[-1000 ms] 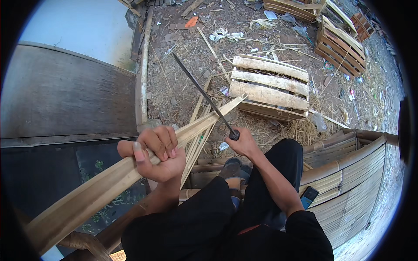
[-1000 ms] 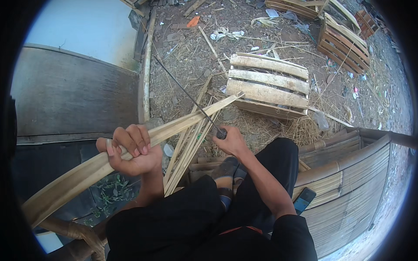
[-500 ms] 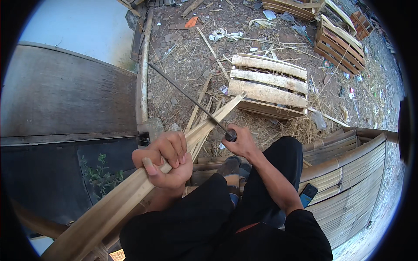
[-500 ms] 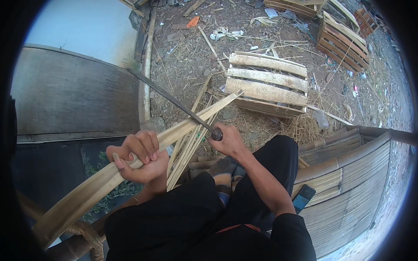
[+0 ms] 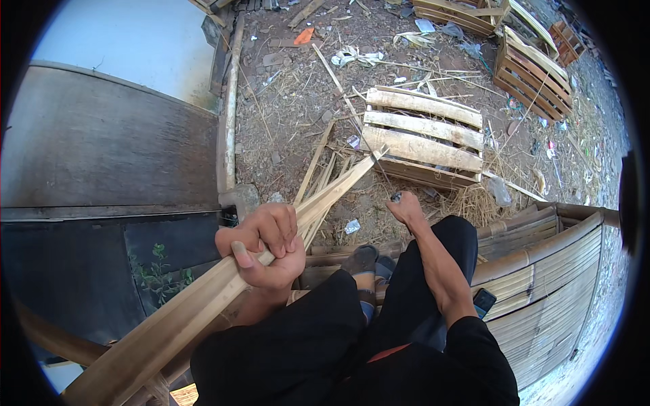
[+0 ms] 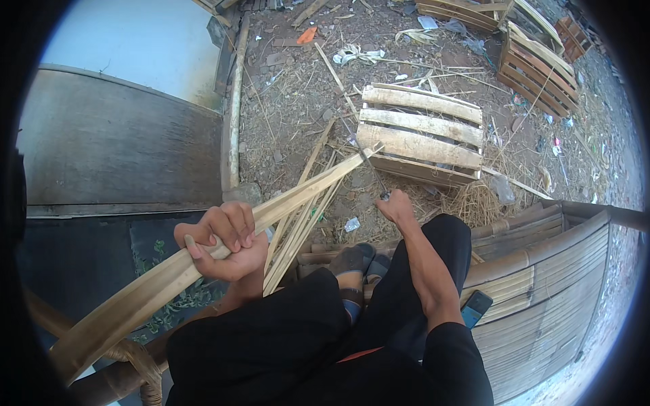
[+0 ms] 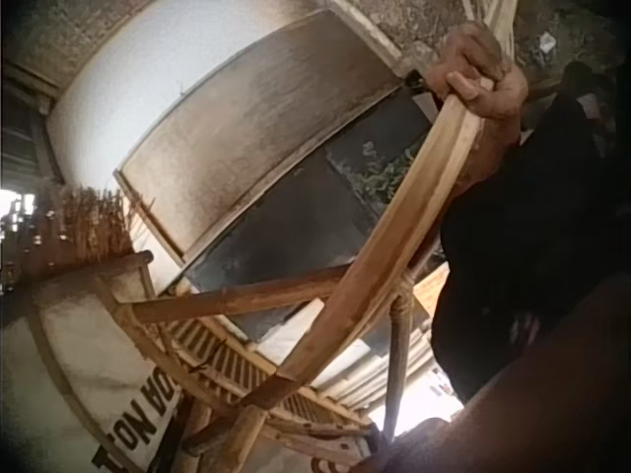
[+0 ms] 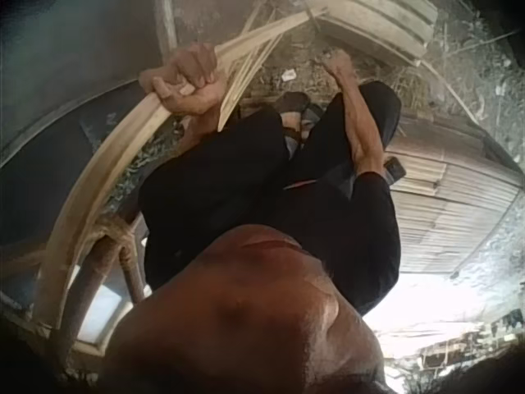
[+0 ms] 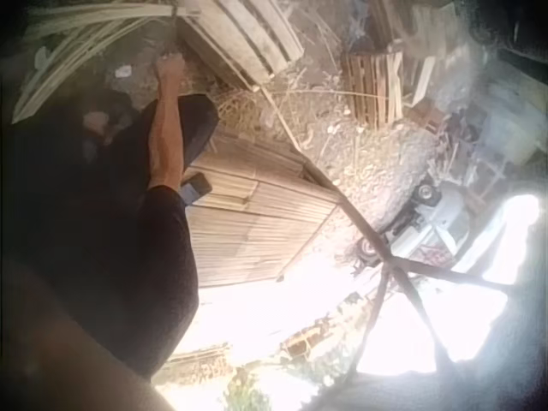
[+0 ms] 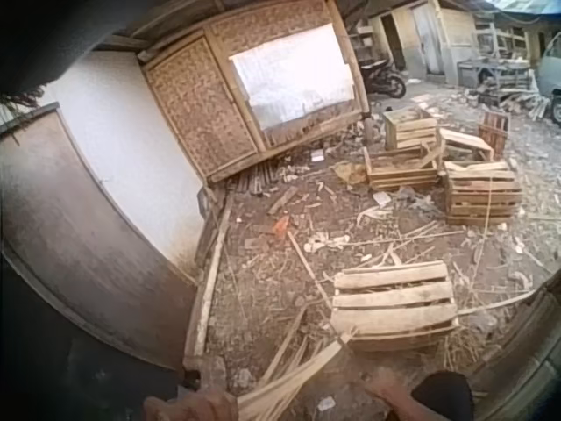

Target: The person shaves thin strips of bamboo from a larger piece using a large knife while seated.

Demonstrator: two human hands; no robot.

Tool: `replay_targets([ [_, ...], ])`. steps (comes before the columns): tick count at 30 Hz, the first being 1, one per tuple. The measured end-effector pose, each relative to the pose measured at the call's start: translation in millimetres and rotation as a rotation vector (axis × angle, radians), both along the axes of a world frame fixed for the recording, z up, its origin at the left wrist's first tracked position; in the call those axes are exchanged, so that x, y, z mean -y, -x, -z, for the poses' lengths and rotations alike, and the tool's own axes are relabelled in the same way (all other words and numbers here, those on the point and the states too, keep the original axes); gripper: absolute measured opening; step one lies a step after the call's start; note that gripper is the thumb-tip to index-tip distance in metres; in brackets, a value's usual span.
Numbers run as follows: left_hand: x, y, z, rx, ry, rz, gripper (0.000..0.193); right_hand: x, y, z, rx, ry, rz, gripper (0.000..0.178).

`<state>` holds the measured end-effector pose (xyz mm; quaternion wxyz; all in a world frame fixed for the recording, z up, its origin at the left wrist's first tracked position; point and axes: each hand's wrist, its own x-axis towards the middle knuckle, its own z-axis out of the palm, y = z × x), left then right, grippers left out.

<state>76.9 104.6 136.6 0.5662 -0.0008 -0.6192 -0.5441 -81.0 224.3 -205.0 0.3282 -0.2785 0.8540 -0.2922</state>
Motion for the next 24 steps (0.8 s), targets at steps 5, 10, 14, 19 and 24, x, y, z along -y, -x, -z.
replay_targets([
  [5, 3.5, -9.7, -0.7, 0.032, 0.007, -0.081, 0.026, 34.9, -47.0, -105.7, 0.131, 0.376, -0.131, 0.027],
  [10, -0.9, -10.2, 0.4, 0.02, -0.015, -0.148, 0.028, 43.8, -72.1, -122.1, 0.203, 0.714, -0.237, 0.023],
  [14, 11.4, -14.5, 0.7, 0.008, -0.084, -0.188, 0.029, 42.7, -66.1, -67.4, 0.115, 0.565, -0.018, 0.025],
  [19, 13.9, -12.1, -2.9, 0.036, -0.052, -0.183, 0.029, 29.9, -17.3, -1.2, 0.28, -0.043, 0.121, 0.036],
  [24, 15.7, -9.2, 1.7, 0.011, -0.075, -0.156, 0.029, 31.0, -32.9, -1.6, 0.172, 0.059, 0.122, 0.031],
])
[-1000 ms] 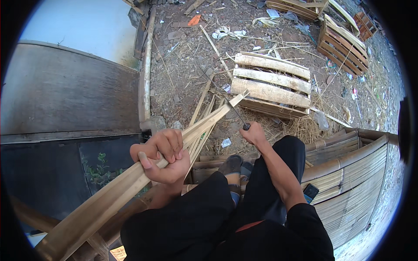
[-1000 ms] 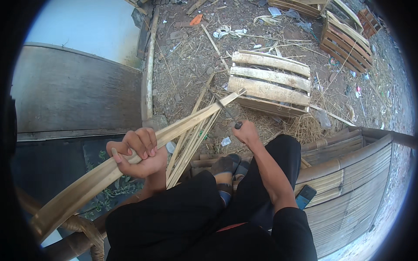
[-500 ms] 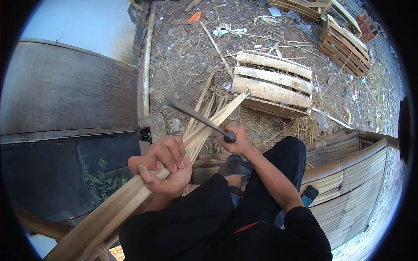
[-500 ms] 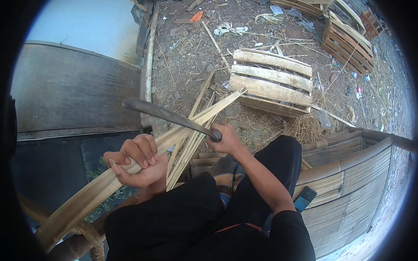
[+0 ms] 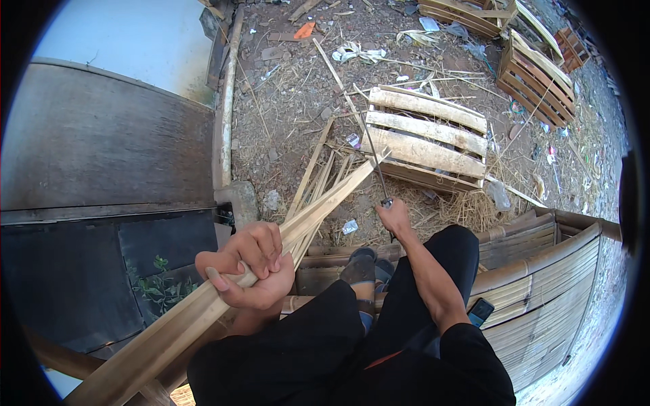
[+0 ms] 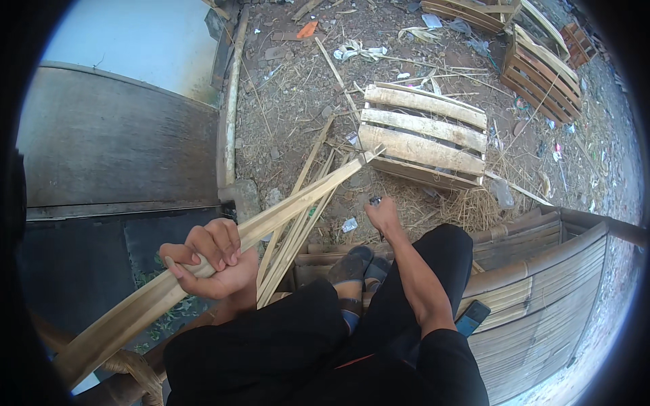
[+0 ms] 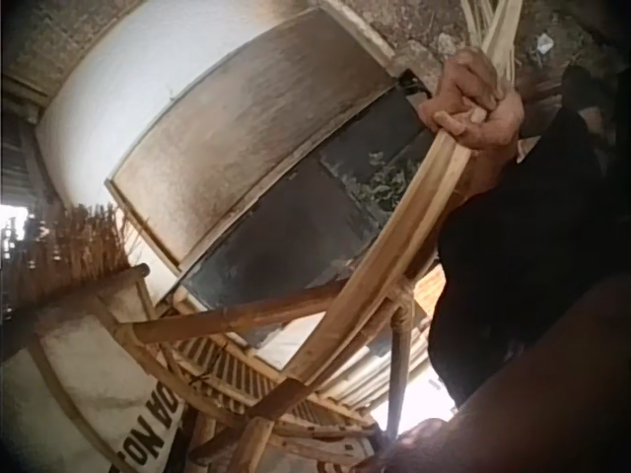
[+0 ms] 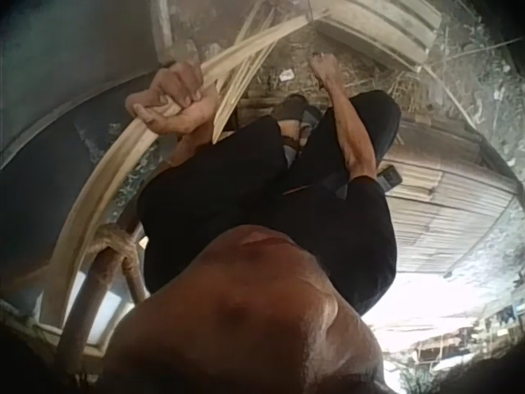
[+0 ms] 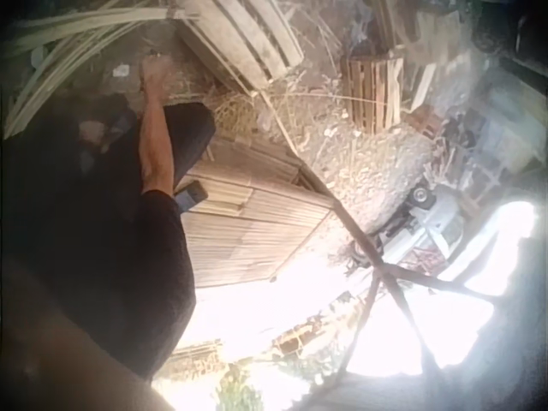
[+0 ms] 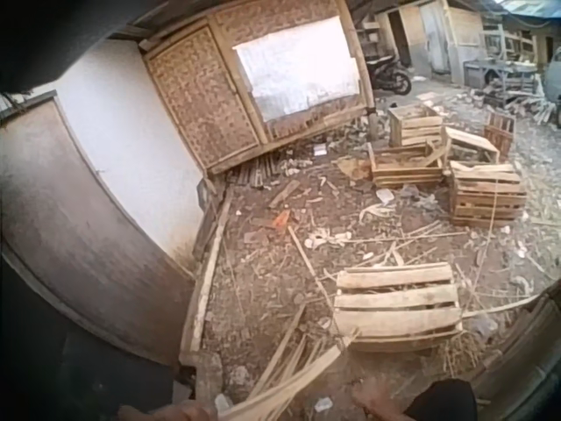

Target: The person shaves thin strips of bamboo from a larger piece using a large knife while seated.

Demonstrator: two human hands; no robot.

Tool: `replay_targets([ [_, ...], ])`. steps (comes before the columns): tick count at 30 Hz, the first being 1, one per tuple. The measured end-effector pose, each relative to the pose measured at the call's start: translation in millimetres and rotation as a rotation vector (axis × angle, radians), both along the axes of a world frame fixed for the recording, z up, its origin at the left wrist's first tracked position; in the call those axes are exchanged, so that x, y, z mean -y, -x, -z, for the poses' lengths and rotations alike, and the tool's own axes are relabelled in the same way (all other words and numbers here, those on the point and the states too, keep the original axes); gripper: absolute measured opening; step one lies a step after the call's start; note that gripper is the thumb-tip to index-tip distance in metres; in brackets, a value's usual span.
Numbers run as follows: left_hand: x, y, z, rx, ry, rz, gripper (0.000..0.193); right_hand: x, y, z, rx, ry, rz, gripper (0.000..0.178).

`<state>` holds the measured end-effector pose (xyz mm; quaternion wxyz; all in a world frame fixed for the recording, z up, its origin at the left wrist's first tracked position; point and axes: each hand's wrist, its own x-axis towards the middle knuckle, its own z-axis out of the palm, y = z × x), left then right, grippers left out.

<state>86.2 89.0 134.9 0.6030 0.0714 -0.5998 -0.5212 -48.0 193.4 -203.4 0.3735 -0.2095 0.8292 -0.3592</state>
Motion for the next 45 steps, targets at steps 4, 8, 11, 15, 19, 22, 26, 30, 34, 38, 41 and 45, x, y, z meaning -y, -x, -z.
replay_targets([
  [4, 2.8, -12.6, 4.2, -0.05, -0.012, -0.002, 0.03, 24.9, -32.3, -103.6, 0.036, 0.26, -0.09, 0.034],
  [8, 3.6, -10.6, 3.2, -0.036, 0.009, -0.006, 0.029, 24.4, -48.6, -146.6, 0.058, 0.612, -0.281, 0.024],
  [11, 3.3, -5.4, 2.8, -0.029, 0.005, -0.073, 0.029, 26.3, -48.3, -134.1, 0.076, 0.712, -0.316, 0.024],
  [15, 24.3, -16.5, 1.7, -0.037, -0.09, -0.082, 0.029, 20.5, -40.6, -53.8, -0.011, 0.316, -0.179, 0.026],
  [19, 23.9, -13.9, 0.8, -0.041, -0.083, -0.085, 0.029, 4.1, 1.8, 25.0, 0.037, -0.041, -0.002, 0.03],
  [22, 17.4, -4.6, -0.3, -0.033, -0.05, -0.046, 0.029, -6.7, 15.0, 60.5, -0.025, -0.157, 0.081, 0.033],
  [26, 20.7, -9.9, -0.3, -0.02, -0.024, -0.024, 0.029, 14.0, 3.4, 11.3, 0.089, -0.066, -0.002, 0.033],
  [30, 20.4, -15.2, 1.5, -0.032, -0.031, -0.013, 0.028, 35.9, -10.2, -86.7, 0.022, 0.281, -0.205, 0.027],
  [34, 21.3, -15.5, 2.8, -0.039, -0.045, -0.017, 0.028, 41.0, -18.4, -99.8, -0.002, 0.501, -0.396, 0.024],
  [38, 29.4, -17.9, 3.1, -0.035, -0.06, -0.033, 0.028, 33.3, -22.0, -56.4, 0.022, 0.464, -0.294, 0.024],
  [41, 35.9, -21.4, 3.8, -0.063, -0.097, -0.058, 0.028, 14.7, -6.3, -6.7, 0.065, 0.155, -0.094, 0.029],
  [45, 34.0, -16.7, 0.2, -0.07, -0.089, -0.049, 0.028, -6.5, 22.0, 37.8, 0.137, -0.137, 0.021, 0.033],
])
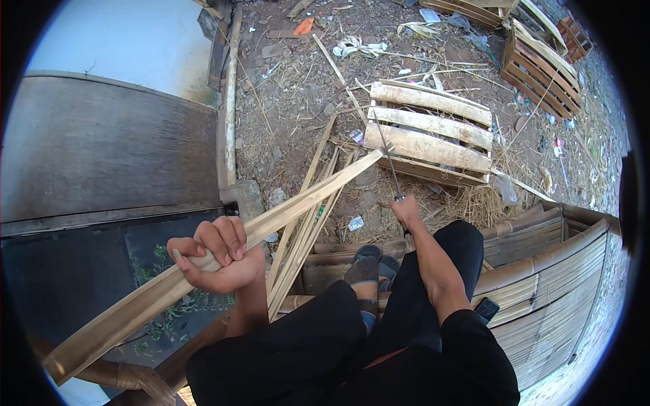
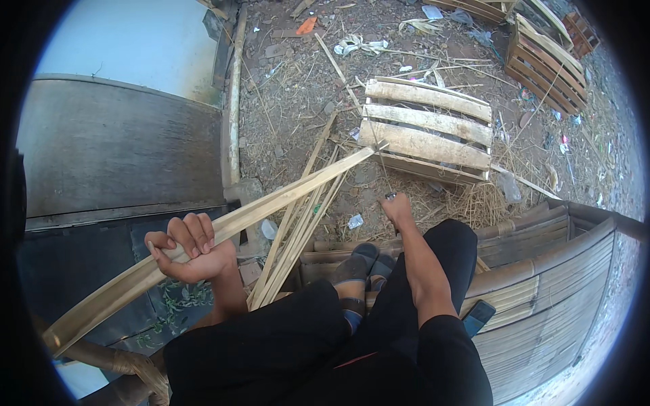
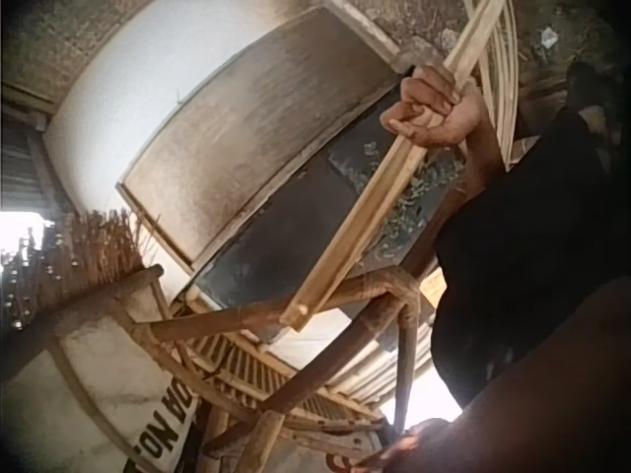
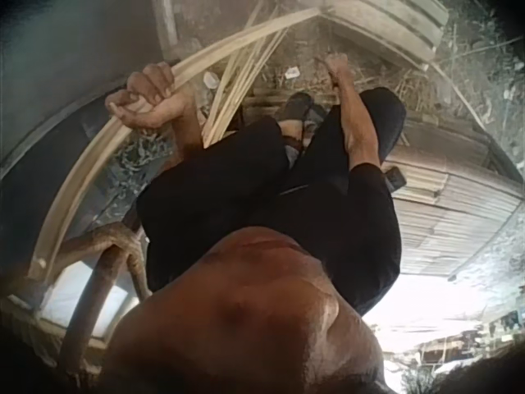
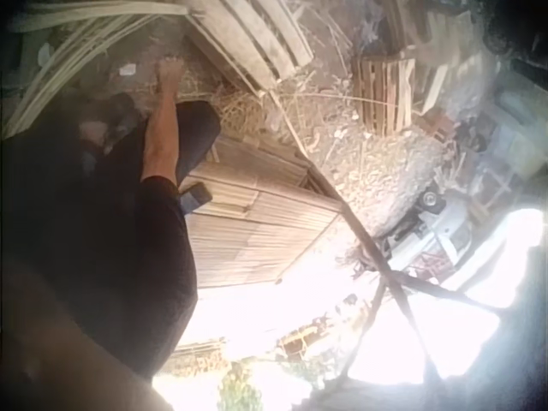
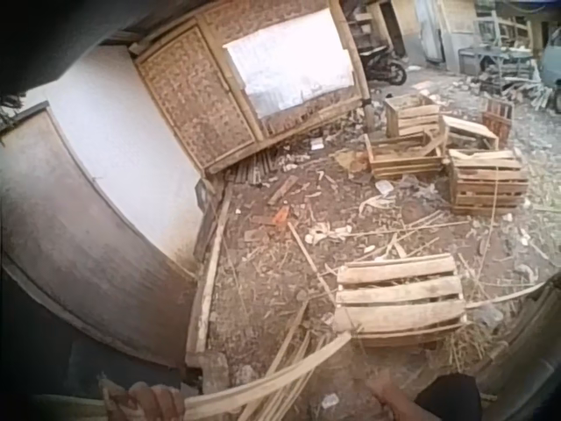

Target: The person shaves thin strips of bamboo from a larger piece using a large knife while seated.

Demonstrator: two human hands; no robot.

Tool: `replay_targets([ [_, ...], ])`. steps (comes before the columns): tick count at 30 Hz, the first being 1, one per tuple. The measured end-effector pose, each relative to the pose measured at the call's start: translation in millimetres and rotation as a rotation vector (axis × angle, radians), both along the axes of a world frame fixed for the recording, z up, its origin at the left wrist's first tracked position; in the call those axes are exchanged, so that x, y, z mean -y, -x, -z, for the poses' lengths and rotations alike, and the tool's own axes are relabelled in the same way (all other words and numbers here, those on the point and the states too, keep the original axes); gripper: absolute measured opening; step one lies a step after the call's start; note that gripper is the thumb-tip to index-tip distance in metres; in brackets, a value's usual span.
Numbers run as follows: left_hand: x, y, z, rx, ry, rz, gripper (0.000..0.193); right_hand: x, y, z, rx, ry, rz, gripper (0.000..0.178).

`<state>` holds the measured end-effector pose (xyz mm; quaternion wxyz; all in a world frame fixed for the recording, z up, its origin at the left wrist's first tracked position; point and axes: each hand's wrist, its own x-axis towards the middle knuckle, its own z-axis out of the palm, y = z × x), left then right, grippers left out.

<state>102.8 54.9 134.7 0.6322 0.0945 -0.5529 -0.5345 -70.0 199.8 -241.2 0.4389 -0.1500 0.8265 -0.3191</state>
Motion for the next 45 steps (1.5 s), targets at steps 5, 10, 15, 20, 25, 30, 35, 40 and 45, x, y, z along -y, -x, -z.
replay_targets([
  [5, -1.7, 11.7, 0.3, -0.003, -0.013, 0.016, 0.028, -27.0, -2.2, 61.1, 0.098, -0.094, 0.194, 0.03],
  [10, 3.7, 5.7, -1.5, 0.004, -0.018, -0.05, 0.029, -6.9, -30.1, 47.5, 0.25, 0.116, 0.359, 0.021],
  [15, 15.1, 8.9, 1.5, 0.012, -0.07, -0.149, 0.035, -13.8, -27.2, 66.7, 0.119, 0.099, 0.32, 0.059],
  [20, 29.7, 7.9, 5.3, 0.084, 0.001, -0.172, 0.039, -24.1, -12.3, 89.2, 0.093, -0.074, 0.2, 0.068],
  [25, 38.6, 0.1, -5.0, 0.207, 0.032, -0.147, 0.04, -6.8, -20.3, 46.0, -0.057, -0.165, 0.173, 0.06],
  [30, 57.9, 18.9, -3.4, 0.185, 0.026, -0.035, 0.036, 14.1, -5.6, 18.8, -0.343, 0.154, 0.326, 0.037],
  [35, 75.3, 18.3, -8.3, 0.156, -0.064, -0.127, 0.037, 50.9, 13.7, -84.3, -0.203, 0.455, 0.158, 0.033],
  [40, 76.5, 27.4, -6.8, 0.129, -0.044, -0.105, 0.034, 60.1, 12.9, -95.8, -0.269, 0.424, -0.026, 0.033],
  [45, 70.9, 27.7, -8.1, 0.147, -0.004, -0.063, 0.033, 40.1, 27.4, -14.1, -0.269, 0.114, 0.052, 0.035],
])
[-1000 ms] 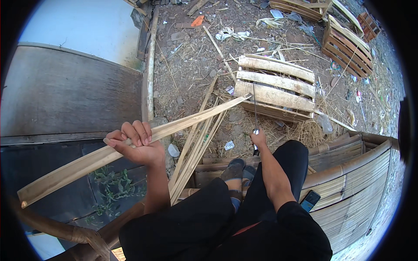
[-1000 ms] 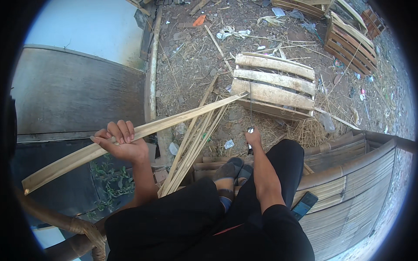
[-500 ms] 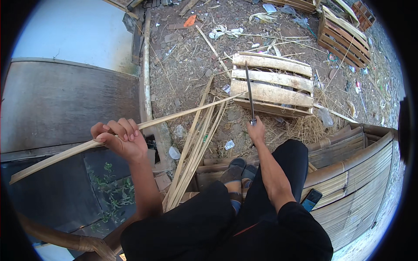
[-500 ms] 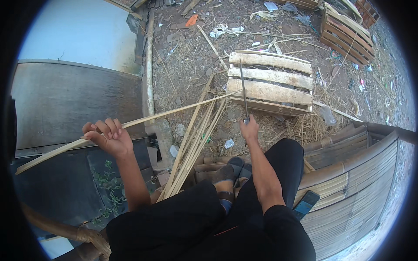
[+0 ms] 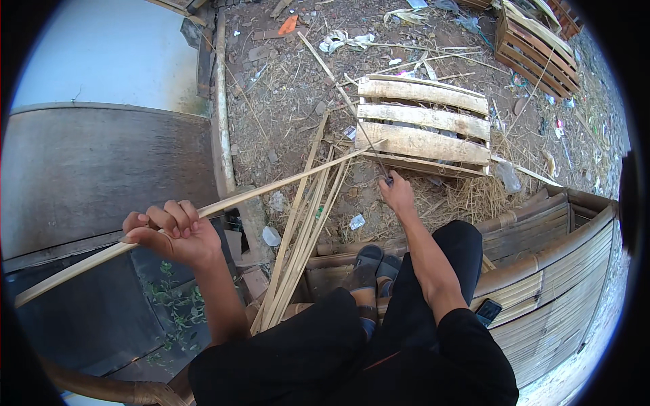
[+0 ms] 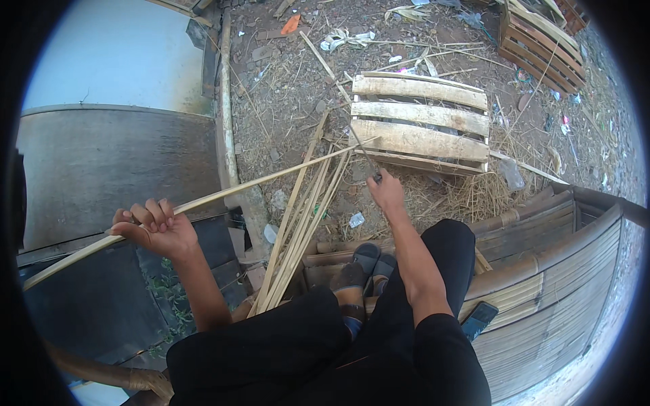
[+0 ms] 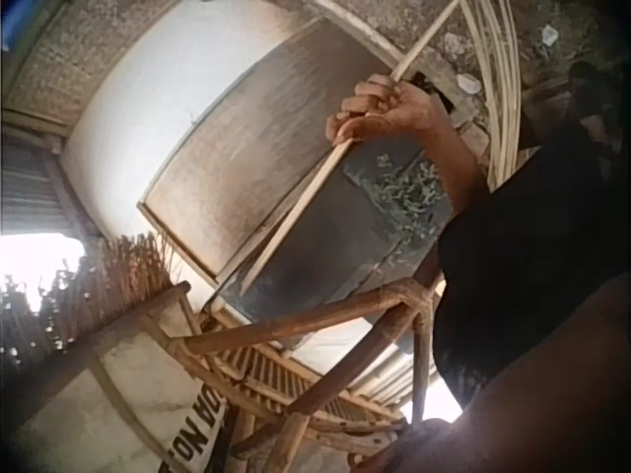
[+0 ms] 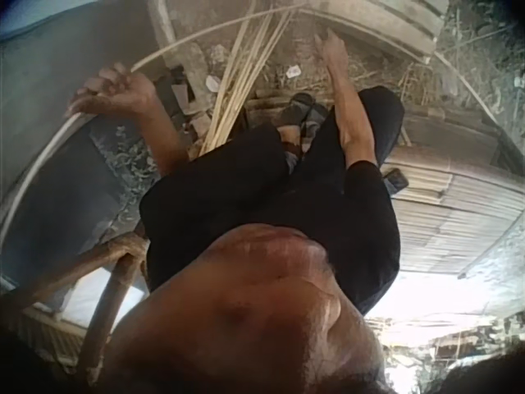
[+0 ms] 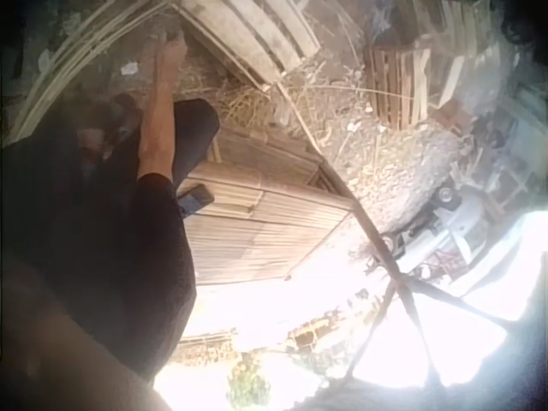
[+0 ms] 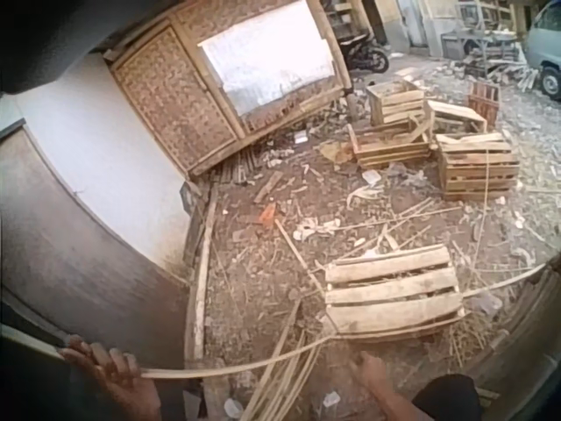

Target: The person shaves thin strips of bamboo from a larger piece using a large knife while seated.

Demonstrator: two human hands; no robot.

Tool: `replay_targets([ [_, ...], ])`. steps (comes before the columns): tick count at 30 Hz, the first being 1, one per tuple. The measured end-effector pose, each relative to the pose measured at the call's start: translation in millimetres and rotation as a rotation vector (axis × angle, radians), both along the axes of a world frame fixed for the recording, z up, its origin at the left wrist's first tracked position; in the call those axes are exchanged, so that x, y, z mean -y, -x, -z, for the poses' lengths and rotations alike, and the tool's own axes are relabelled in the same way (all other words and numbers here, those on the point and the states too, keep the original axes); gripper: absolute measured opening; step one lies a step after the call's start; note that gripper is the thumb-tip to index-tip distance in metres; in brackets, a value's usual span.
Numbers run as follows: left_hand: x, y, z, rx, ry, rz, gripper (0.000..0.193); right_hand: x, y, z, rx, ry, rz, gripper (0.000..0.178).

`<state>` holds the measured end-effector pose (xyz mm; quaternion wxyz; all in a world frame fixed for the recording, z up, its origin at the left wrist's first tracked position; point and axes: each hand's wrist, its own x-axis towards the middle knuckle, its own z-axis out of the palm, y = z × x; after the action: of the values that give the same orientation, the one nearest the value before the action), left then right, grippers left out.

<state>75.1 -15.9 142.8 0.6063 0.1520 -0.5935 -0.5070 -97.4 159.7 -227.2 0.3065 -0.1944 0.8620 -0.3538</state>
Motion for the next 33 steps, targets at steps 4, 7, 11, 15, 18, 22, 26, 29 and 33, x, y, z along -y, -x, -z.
replay_targets([
  [4, -5.6, 14.2, -2.1, 0.005, 0.021, 0.0, 0.032, -47.2, 17.9, 59.7, 0.124, -0.142, -0.008, 0.047],
  [7, -2.8, 22.8, -3.9, -0.024, -0.02, -0.121, 0.031, -41.3, 7.0, 51.2, 0.09, -0.068, 0.024, 0.051],
  [11, -3.0, 26.0, -9.3, -0.006, -0.033, -0.136, 0.031, 13.6, 10.0, -25.3, 0.151, 0.178, -0.05, 0.046],
  [15, 0.4, 17.2, -5.5, 0.01, -0.051, -0.085, 0.031, 24.4, 14.0, -57.8, 0.153, 0.316, -0.136, 0.038],
  [18, -2.4, 17.2, -5.3, 0.008, -0.043, -0.069, 0.032, 14.2, 16.8, -34.3, 0.129, 0.259, -0.16, 0.039],
  [22, 0.2, 12.7, -3.0, -0.026, -0.079, -0.079, 0.033, -9.4, 19.2, -3.6, 0.093, 0.108, -0.082, 0.041],
  [26, -4.4, 15.4, -3.5, 0.0, 0.039, 0.075, 0.03, -25.3, 26.4, 5.3, 0.045, 0.09, -0.068, 0.044],
  [29, -10.4, 18.9, -3.3, -0.027, -0.001, 0.023, 0.029, -16.3, 21.5, -17.7, -0.013, 0.209, -0.068, 0.042],
  [33, -13.9, 13.6, -2.0, -0.027, -0.007, 0.017, 0.03, 9.4, 9.9, -96.8, 0.029, 0.36, -0.319, 0.035],
])
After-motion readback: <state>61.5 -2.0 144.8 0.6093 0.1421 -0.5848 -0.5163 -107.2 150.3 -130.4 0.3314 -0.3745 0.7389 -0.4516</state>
